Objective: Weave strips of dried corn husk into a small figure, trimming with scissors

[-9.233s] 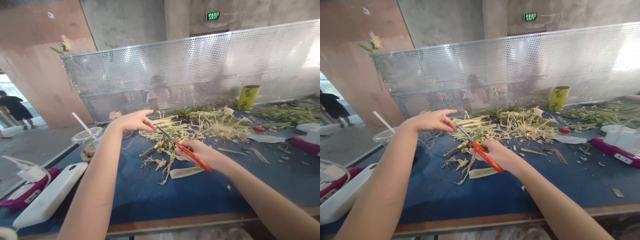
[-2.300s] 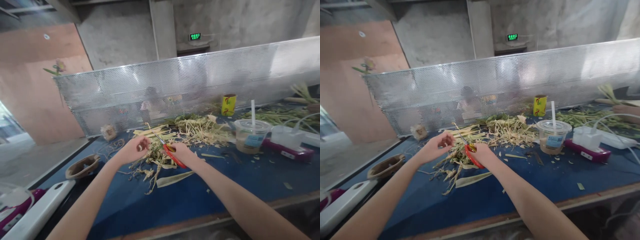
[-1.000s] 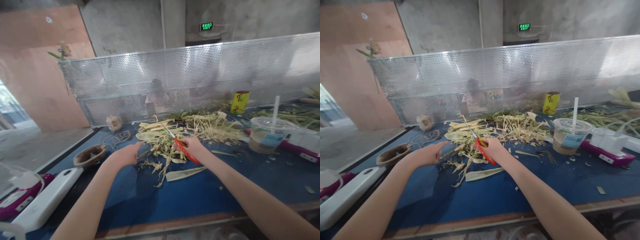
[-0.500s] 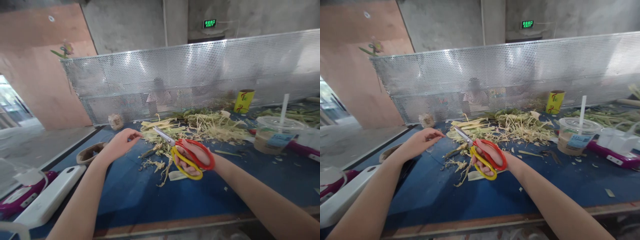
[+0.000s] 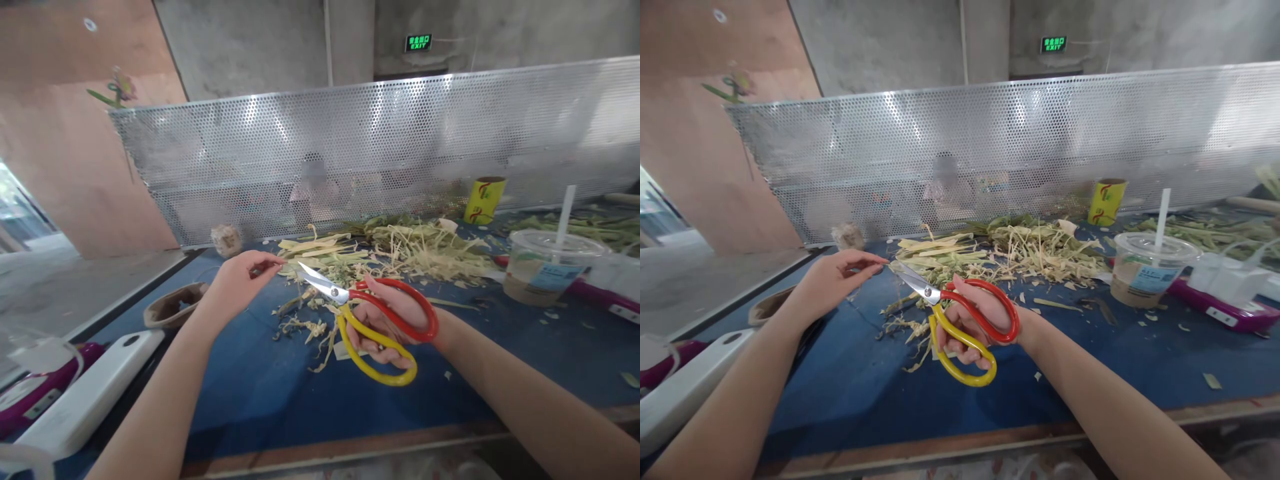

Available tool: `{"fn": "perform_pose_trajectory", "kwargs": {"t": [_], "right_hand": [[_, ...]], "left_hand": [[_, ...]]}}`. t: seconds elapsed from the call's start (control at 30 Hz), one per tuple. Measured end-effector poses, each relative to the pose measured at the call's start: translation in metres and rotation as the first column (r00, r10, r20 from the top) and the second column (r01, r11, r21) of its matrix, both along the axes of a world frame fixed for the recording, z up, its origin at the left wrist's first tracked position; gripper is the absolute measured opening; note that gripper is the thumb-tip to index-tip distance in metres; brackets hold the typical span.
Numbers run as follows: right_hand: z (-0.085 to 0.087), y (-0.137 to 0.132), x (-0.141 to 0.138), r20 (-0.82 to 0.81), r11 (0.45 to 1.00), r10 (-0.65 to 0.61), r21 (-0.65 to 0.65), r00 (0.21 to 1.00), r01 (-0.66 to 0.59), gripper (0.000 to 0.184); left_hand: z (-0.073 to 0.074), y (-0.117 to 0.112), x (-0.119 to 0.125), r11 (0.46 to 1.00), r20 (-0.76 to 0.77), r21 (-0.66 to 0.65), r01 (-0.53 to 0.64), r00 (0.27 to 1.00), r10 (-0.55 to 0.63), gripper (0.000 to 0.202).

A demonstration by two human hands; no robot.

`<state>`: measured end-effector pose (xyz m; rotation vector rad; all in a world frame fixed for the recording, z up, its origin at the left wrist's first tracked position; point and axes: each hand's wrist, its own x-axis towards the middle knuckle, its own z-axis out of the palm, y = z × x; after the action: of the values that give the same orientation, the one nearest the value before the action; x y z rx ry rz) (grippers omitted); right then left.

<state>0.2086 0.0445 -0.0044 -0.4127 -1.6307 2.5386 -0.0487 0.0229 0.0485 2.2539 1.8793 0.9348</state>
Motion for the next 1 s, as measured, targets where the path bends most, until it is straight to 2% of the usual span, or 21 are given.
{"fn": "perform_pose_trajectory", "kwargs": {"t": [0.2, 0.37, 0.47, 0.57, 0.63, 0.67, 0.77, 0.9, 1.0], "right_hand": [[-0.004, 0.002, -0.001, -0.031, 1.000, 0.004, 0.030, 1.000, -0.003, 0.089], [-0.012, 0.006, -0.007, -0.040, 0.999, -0.020, 0.039, 0.999, 0.022, 0.089], [-0.012, 0.009, -0.010, 0.004, 0.979, -0.203, 0.011, 0.979, 0.203, 0.083], [-0.008, 0.013, -0.009, 0.079, 0.877, -0.472, -0.059, 0.878, 0.476, 0.079], [-0.007, 0.015, -0.008, 0.098, 0.820, -0.557, -0.093, 0.825, 0.565, 0.077], [-0.006, 0.016, -0.007, 0.094, 0.813, -0.566, -0.100, 0.819, 0.574, 0.077], [-0.004, 0.016, -0.004, 0.044, 0.856, -0.507, -0.085, 0.861, 0.509, 0.075], [-0.001, 0.010, -0.001, -0.027, 0.939, -0.344, -0.024, 0.939, 0.344, 0.078], [0.000, 0.008, 0.002, -0.087, 0.979, -0.202, -0.003, 0.976, 0.202, 0.082]], "left_hand": [[-0.001, 0.001, 0.001, 0.994, -0.051, 0.071, -0.077, 0.995, 0.081, 0.026], [-0.005, -0.001, 0.008, 0.995, -0.017, 0.095, 0.021, 1.000, -0.020, 0.023], [-0.004, -0.004, 0.012, 0.994, -0.035, 0.105, 0.037, 0.999, -0.034, 0.022], [-0.003, -0.005, 0.013, 0.995, -0.034, 0.095, 0.032, 0.999, -0.029, 0.022], [-0.004, -0.005, 0.012, 0.997, -0.009, 0.082, 0.015, 1.000, -0.014, 0.023], [-0.004, -0.004, 0.011, 0.997, 0.008, 0.071, 0.007, 1.000, -0.007, 0.023], [-0.005, -0.002, 0.010, 0.999, 0.067, 0.039, 0.015, 0.998, -0.017, 0.027], [-0.006, 0.000, 0.008, 0.999, 0.110, 0.010, 0.041, 0.993, -0.042, 0.031], [-0.005, -0.001, 0.009, 0.999, 0.141, 0.015, 0.039, 0.989, -0.040, 0.031]]}}
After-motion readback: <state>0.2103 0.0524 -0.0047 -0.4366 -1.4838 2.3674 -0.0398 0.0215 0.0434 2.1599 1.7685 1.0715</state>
